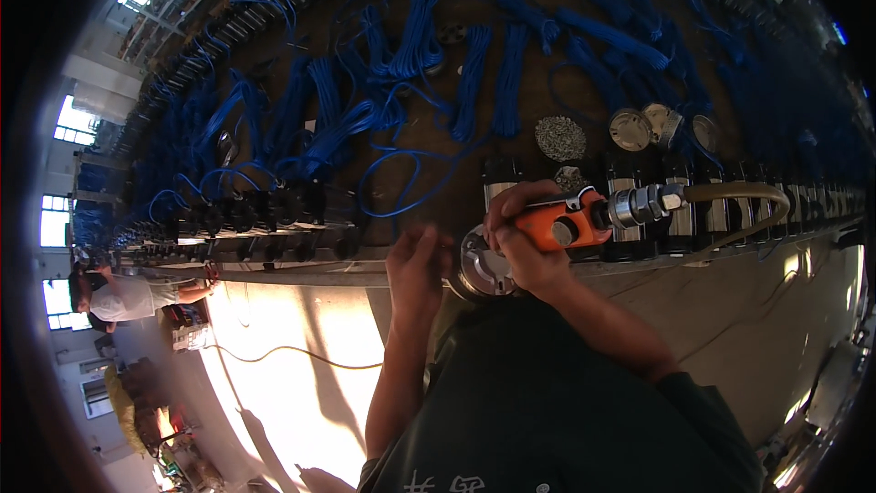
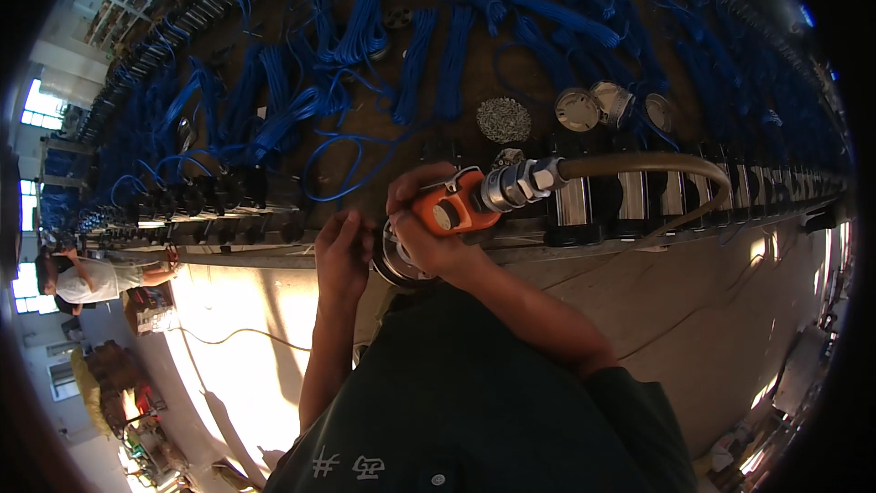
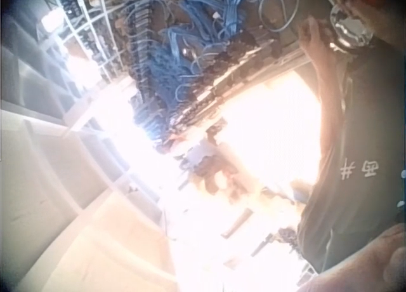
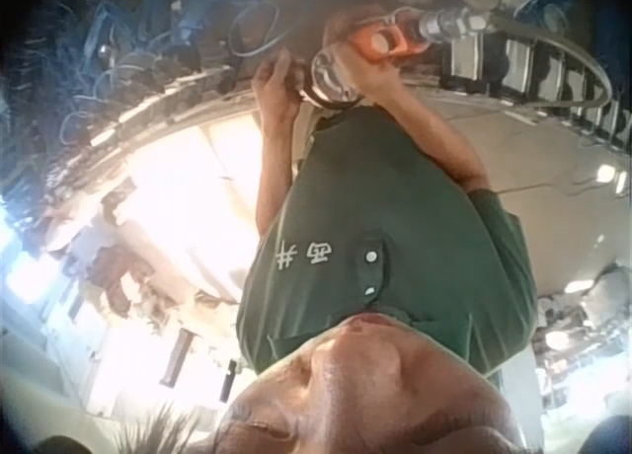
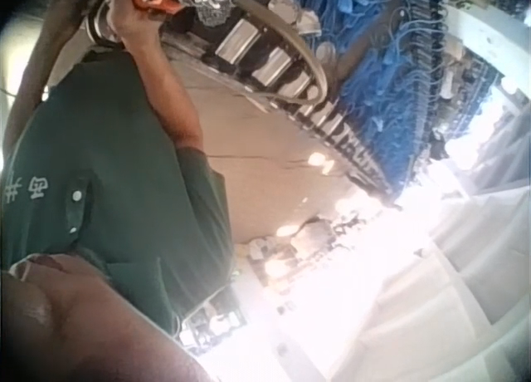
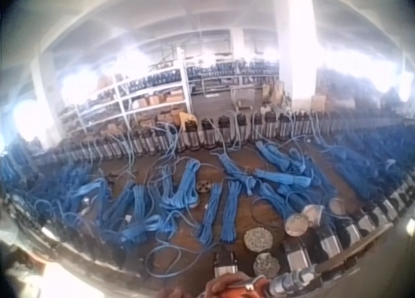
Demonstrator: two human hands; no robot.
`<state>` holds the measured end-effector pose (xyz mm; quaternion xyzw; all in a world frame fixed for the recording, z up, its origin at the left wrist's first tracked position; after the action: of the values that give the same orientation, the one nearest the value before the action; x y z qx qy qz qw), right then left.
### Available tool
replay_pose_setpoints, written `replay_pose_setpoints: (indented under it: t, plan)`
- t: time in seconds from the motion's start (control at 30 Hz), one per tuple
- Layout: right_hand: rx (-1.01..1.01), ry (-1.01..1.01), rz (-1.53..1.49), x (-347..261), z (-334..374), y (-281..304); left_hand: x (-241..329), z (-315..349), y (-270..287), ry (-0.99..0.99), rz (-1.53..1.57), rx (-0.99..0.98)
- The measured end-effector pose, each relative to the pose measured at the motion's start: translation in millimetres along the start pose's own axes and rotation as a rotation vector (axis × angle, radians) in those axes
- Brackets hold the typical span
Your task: The person assembles pump units at a long workbench, picking up small screws from a container, positioning metal covers onto the pump housings, and using a pneumatic screwdriver to fasten them.
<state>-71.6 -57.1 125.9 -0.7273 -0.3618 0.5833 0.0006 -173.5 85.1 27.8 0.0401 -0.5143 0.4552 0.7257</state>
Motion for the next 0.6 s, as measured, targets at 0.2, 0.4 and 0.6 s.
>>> replay_pose_setpoints:
  t: [0.2, 0.4, 0.6]
  plan:
    - [0.050, -0.053, -0.016, -10.5, -1.0, 3.0, 14.2, 19.7, -12.5, -0.018, -0.114, -0.095]
    - [0.200, 0.060, -0.304, -51.7, 3.2, 14.7, 3.7, 45.5, -34.2, 0.201, -0.023, -0.180]
    - [0.233, 0.176, -0.261, -62.8, 17.3, 31.6, -3.1, 57.1, -48.9, 0.269, 0.045, -0.210]
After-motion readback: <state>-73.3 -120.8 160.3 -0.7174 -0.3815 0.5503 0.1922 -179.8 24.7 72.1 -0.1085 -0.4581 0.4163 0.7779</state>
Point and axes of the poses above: each hand's wrist, its own z-axis away from the middle knuckle, its own y-axis out of the back of the hand, x = y × z, the point moved 7 cm from there along -z, towards the middle knuckle, and after that the axes turned 2 degrees about z, right-handed, at the moved point
